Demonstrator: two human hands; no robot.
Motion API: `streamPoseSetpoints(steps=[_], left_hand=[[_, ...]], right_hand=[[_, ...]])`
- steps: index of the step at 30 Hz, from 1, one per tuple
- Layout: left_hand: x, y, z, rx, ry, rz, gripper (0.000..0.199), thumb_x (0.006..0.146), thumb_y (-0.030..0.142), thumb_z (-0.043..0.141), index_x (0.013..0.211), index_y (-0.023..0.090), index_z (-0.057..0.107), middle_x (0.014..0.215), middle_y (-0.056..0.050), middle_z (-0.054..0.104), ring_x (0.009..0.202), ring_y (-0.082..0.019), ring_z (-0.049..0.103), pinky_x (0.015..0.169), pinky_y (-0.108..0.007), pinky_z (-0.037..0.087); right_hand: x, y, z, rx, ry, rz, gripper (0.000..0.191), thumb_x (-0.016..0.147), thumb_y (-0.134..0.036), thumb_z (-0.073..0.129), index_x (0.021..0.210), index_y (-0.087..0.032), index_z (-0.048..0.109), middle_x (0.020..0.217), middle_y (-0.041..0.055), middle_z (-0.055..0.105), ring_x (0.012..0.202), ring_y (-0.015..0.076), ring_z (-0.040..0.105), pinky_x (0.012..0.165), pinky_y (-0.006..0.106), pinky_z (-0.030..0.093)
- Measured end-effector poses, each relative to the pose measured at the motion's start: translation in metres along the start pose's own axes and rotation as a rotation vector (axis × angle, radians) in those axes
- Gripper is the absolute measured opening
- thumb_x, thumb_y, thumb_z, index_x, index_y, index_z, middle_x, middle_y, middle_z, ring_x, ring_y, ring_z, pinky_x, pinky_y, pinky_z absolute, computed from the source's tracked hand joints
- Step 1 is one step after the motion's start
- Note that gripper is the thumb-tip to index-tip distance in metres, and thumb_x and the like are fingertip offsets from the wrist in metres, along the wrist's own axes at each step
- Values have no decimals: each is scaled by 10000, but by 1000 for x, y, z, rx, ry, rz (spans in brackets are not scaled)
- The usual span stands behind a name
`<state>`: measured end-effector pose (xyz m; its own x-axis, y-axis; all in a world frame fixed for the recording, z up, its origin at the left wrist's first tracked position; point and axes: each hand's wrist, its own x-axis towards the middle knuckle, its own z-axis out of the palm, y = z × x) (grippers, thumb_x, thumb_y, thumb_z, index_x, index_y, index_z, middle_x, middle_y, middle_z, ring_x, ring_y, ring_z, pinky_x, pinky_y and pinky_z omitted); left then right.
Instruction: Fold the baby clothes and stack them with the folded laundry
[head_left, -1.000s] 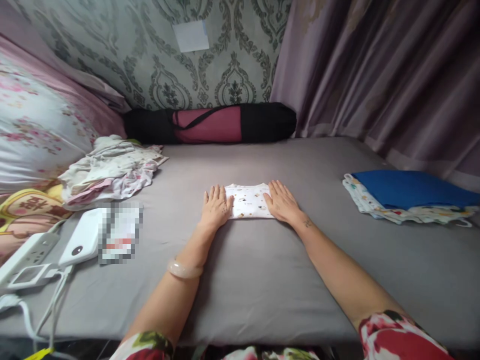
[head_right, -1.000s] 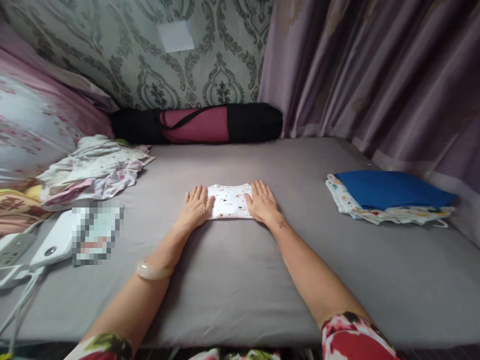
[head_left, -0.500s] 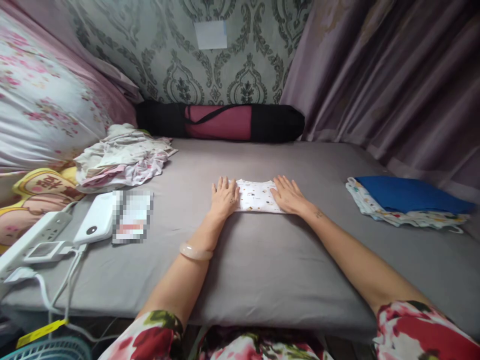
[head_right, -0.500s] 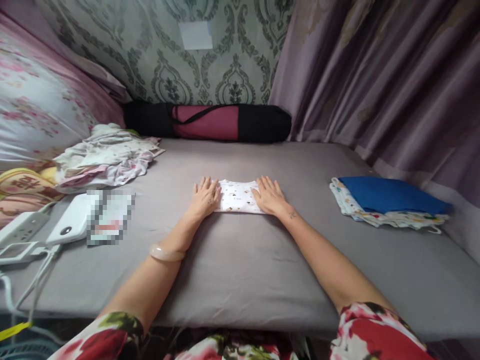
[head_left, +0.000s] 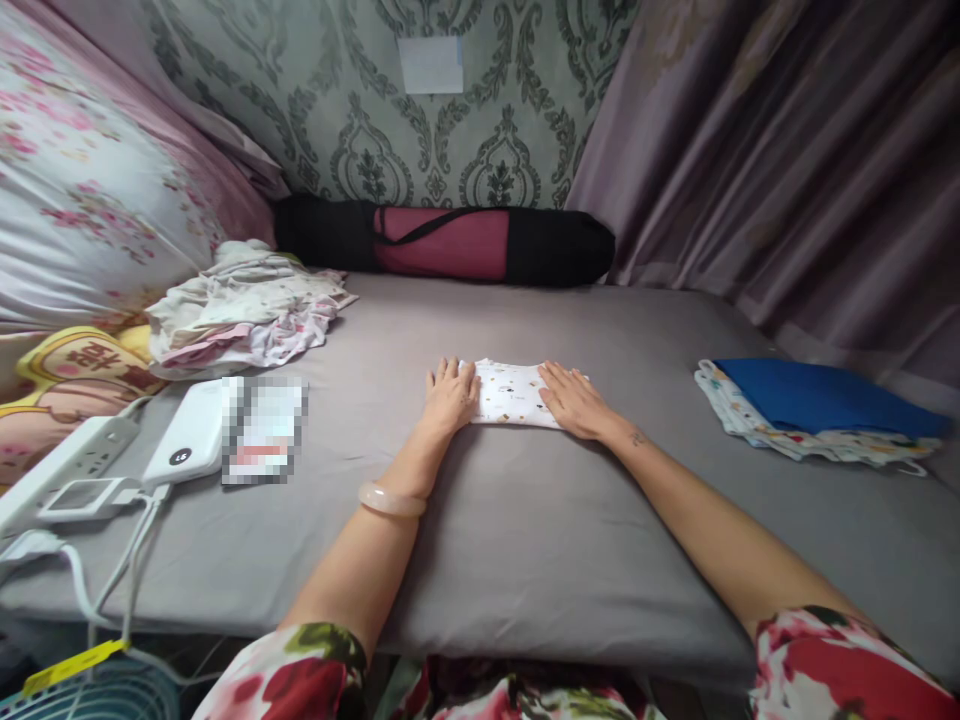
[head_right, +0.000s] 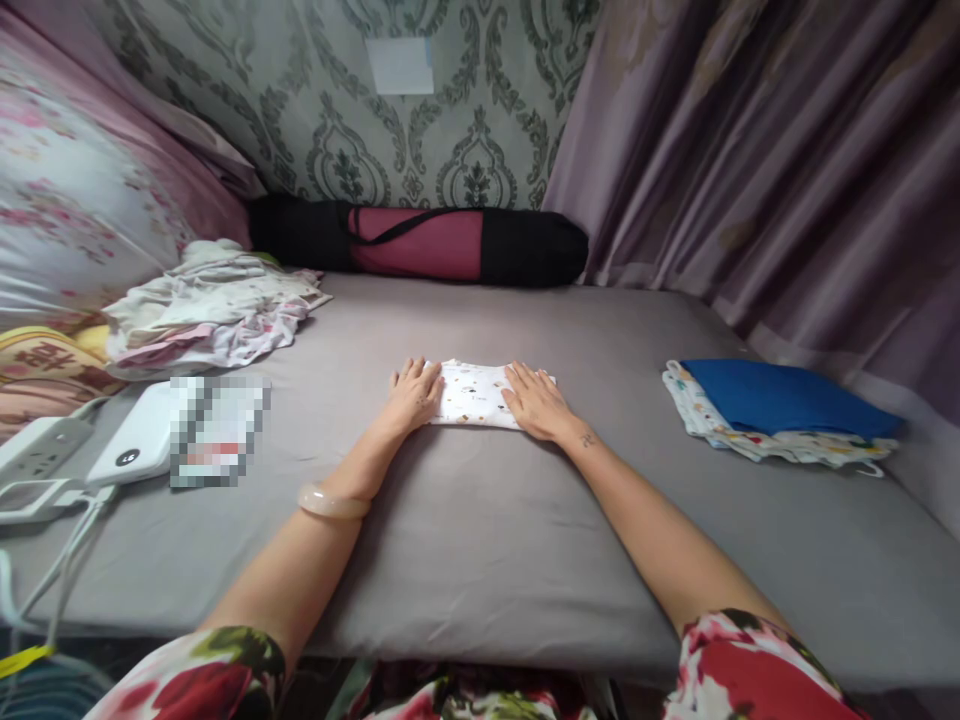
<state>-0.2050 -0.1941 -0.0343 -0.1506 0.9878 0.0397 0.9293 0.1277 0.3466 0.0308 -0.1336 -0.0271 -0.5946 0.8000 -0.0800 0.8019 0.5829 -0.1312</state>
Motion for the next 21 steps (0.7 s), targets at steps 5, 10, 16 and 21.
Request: streamPoseSetpoints(steps=[5,10,16,21], left_hand=[[-1,1,-2,-7,38,-5,410,983,329,299,1314,230,519,1492,-128,411,1424,-305,290,1141,-547,236],[-1,0,-5,-23,79,-7,369,975,309,337,1259,249,565,1443,-108,465,1388,-293,343,1124,-525,281],[4,-5,-1,-47,107,-27,350,972,316,359,1226,269,594,1425,-93,485,1372,-284,364,1114,-494,305],[7,-9,2,-87,103,-38,361,966,275,364,1254,270,581,1406,-86,500,1375,-268,361,1110,-462,317]], right_hand=[[4,-12,-11,53,-21,32,706,978,-487,92,1519,-73,279,1589,131,230,1473,234,172,1205,441,122],[12,-40,-12,70,42,-62,680,990,-477,100,1520,-92,285,1591,119,230,1475,219,166,1206,416,118],[18,-52,5,53,78,-63,636,1002,-428,118,1514,-100,305,1584,117,261,1475,229,166,1199,427,129],[19,-49,5,57,56,-63,632,999,-431,142,1516,-102,298,1586,118,256,1475,229,164,1200,424,122]])
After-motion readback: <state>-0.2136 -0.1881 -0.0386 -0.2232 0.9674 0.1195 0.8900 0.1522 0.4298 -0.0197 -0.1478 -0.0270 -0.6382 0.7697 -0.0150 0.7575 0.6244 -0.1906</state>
